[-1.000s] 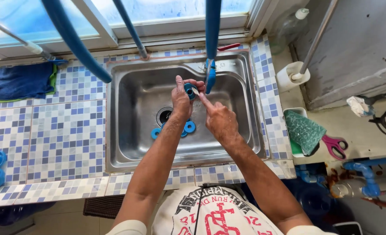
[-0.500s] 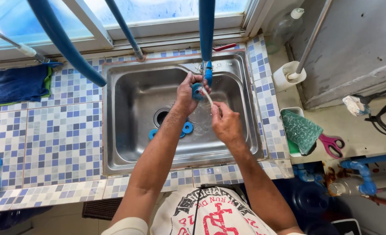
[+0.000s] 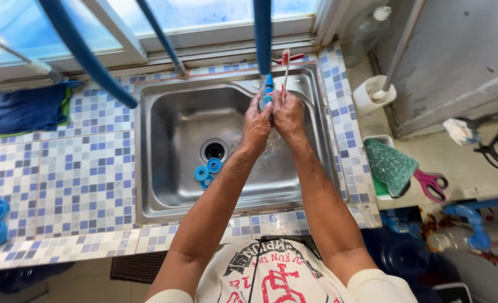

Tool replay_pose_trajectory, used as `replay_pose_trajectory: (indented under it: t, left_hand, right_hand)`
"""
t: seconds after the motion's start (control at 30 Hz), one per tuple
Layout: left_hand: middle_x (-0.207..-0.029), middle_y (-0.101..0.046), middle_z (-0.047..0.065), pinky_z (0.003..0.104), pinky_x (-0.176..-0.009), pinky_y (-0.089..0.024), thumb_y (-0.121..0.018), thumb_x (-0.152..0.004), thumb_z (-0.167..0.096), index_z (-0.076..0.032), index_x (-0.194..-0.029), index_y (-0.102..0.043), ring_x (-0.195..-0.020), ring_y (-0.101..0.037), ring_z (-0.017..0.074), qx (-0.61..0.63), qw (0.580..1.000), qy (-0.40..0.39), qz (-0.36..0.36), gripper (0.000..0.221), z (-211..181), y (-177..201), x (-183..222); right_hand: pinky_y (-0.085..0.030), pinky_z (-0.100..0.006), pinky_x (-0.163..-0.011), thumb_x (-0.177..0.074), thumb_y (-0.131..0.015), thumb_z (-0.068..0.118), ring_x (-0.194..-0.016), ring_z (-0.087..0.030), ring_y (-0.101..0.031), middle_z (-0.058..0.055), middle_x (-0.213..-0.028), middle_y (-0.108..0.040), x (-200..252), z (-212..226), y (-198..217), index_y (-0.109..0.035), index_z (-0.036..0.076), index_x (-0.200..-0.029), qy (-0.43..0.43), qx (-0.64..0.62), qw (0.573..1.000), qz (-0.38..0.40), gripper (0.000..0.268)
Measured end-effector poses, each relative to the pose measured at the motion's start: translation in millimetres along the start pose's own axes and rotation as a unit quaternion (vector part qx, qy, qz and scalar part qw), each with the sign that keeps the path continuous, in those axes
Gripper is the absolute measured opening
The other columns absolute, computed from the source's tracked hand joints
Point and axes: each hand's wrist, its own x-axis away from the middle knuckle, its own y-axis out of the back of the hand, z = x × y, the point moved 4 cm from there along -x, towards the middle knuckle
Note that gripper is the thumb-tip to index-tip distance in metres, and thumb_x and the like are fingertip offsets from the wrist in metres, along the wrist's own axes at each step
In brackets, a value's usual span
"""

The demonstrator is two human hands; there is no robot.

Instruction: The person is manually cleaning blue bottle caps using a toothbrush and water in a sink.

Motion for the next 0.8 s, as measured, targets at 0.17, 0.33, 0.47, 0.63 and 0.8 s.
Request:
replay_pose_trajectory:
  t: [0.17, 0.33, 0.47, 0.63, 0.8]
  left_hand:
    - [-0.07, -0.07, 0.004, 0.027, -0.04, -0.057, -0.07, -0.098, -0.047, -0.019, -0.109, -0.077, -0.054, -0.066, 0.0123, -0.019, 0.989, -0.069, -0.127, 0.031, 52.5, 65.4, -70.0]
    - [-0.099, -0.067, 0.01, 0.034, -0.071, -0.062, -0.065, -0.099, -0.038, -0.007, -0.122, -0.064, -0.087, -0.064, 0.0187, 0.074, 0.992, -0.069, -0.075, 0.039, -20.1, 34.1, -4.2]
    - [-0.104, -0.071, 0.011, 0.029, -0.065, -0.069, -0.07, -0.095, -0.023, -0.006, -0.126, -0.067, -0.072, -0.075, 0.0172, 0.021, 0.99, -0.118, -0.069, 0.036, -48.3, 57.8, 1.6]
    - [-0.094, -0.079, 0.003, 0.025, -0.073, -0.065, -0.082, -0.086, -0.027, -0.008, -0.113, -0.076, -0.083, -0.073, 0.0112, -0.136, 0.969, -0.179, -0.1, 0.034, -81.0, 122.0, 20.5]
    - [-0.088, -0.075, -0.003, 0.023, -0.075, -0.058, -0.083, -0.089, -0.031, -0.013, -0.105, -0.079, -0.079, -0.066, 0.0083, -0.362, 0.897, -0.206, -0.147, 0.024, -115.5, 224.2, 56.6]
  right_hand:
    - [-0.055, -0.047, -0.056, -0.097, -0.066, 0.039, -0.066, -0.034, -0.074, -0.016, -0.06, -0.067, 15.0, 24.2, -25.7, -0.07, 0.009, -0.082, 0.058, 0.04, 0.997, 0.02, 0.034]
    - [-0.052, -0.053, -0.057, -0.09, -0.067, 0.03, -0.073, -0.041, -0.072, -0.016, -0.078, -0.072, -58.5, -10.6, -65.2, -0.062, 0.007, -0.104, 0.225, 0.246, 0.942, 0.034, 0.027]
    - [-0.056, -0.029, -0.052, -0.113, -0.036, 0.047, -0.051, -0.016, -0.065, -0.005, -0.061, -0.065, -52.8, 57.6, -62.3, -0.065, 0.01, -0.075, -0.037, 0.203, 0.924, 0.322, 0.06]
    - [-0.06, -0.039, -0.062, -0.105, -0.054, 0.027, -0.071, -0.028, -0.07, -0.014, -0.086, -0.071, -45.5, 92.1, -90.4, -0.069, 0.002, -0.105, -0.012, 0.332, 0.895, 0.298, 0.028]
    - [-0.05, -0.033, -0.037, -0.114, -0.052, 0.029, -0.051, -0.017, -0.055, -0.004, -0.071, -0.06, -9.6, 51.2, -98.6, -0.071, 0.003, -0.112, 0.15, 0.403, 0.863, 0.264, 0.032]
